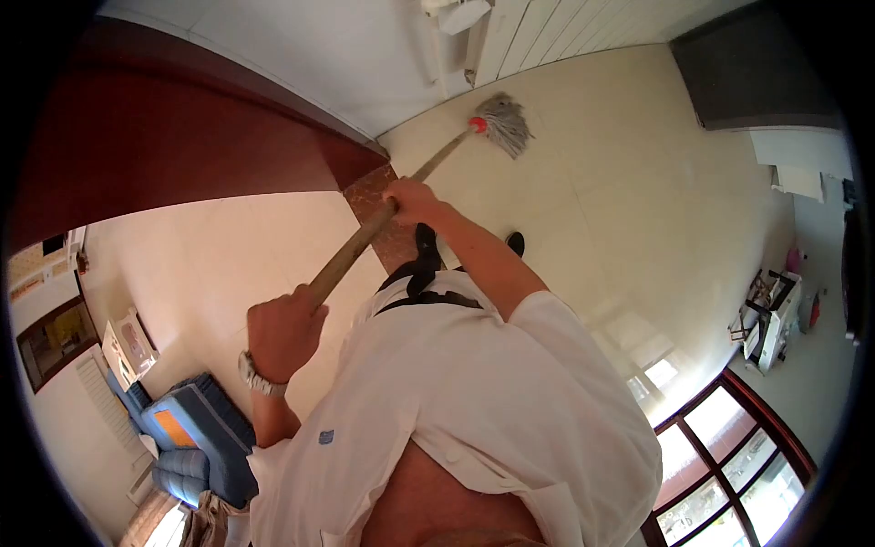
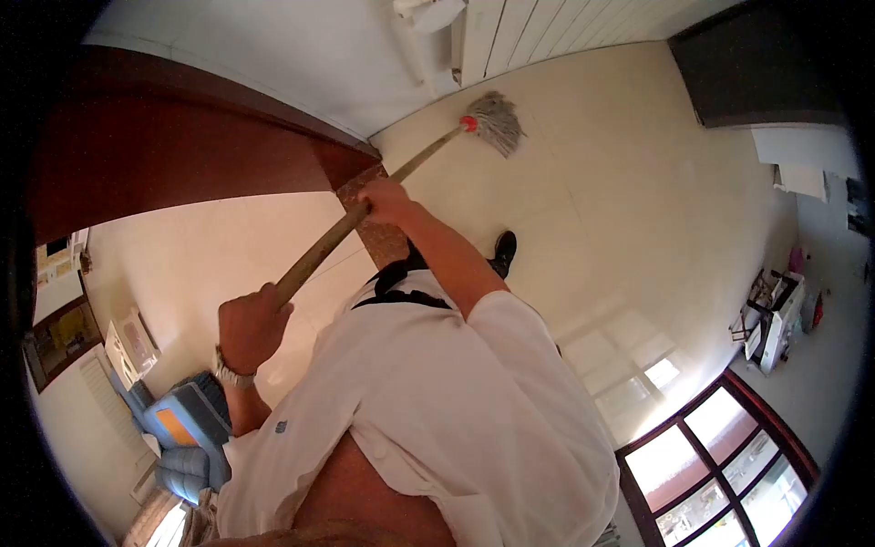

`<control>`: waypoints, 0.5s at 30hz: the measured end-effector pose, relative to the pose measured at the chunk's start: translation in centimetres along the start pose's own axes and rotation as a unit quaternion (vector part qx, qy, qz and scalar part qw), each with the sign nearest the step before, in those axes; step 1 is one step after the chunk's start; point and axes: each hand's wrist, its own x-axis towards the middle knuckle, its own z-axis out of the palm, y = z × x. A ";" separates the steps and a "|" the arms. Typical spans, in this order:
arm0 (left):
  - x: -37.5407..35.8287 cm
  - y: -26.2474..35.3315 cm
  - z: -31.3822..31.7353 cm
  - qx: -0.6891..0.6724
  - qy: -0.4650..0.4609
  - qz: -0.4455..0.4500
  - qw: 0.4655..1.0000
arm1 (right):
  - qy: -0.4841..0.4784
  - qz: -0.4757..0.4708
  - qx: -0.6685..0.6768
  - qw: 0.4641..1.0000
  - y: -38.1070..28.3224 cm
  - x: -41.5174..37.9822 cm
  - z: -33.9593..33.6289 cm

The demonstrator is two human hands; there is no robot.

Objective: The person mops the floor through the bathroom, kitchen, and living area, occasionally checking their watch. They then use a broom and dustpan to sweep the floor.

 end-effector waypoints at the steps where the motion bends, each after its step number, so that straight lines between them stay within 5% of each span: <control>1: -0.6 -0.7 -0.4 -0.001 0.001 0.001 1.000 | -0.023 -0.023 -0.010 0.999 -1.1 1.2 0.9; 7: -3.1 -1.8 -3.3 0.023 -0.012 -0.035 0.999 | -0.061 -0.057 -0.006 0.996 -5.7 3.3 3.3; 9: -2.7 -2.5 -3.6 0.000 0.002 -0.032 0.999 | -0.124 -0.021 -0.011 0.992 -5.9 3.2 3.7; 15: 0.2 -3.7 -4.2 -0.106 -0.021 0.013 0.994 | -0.098 0.056 -0.006 0.994 -6.0 -1.0 -0.6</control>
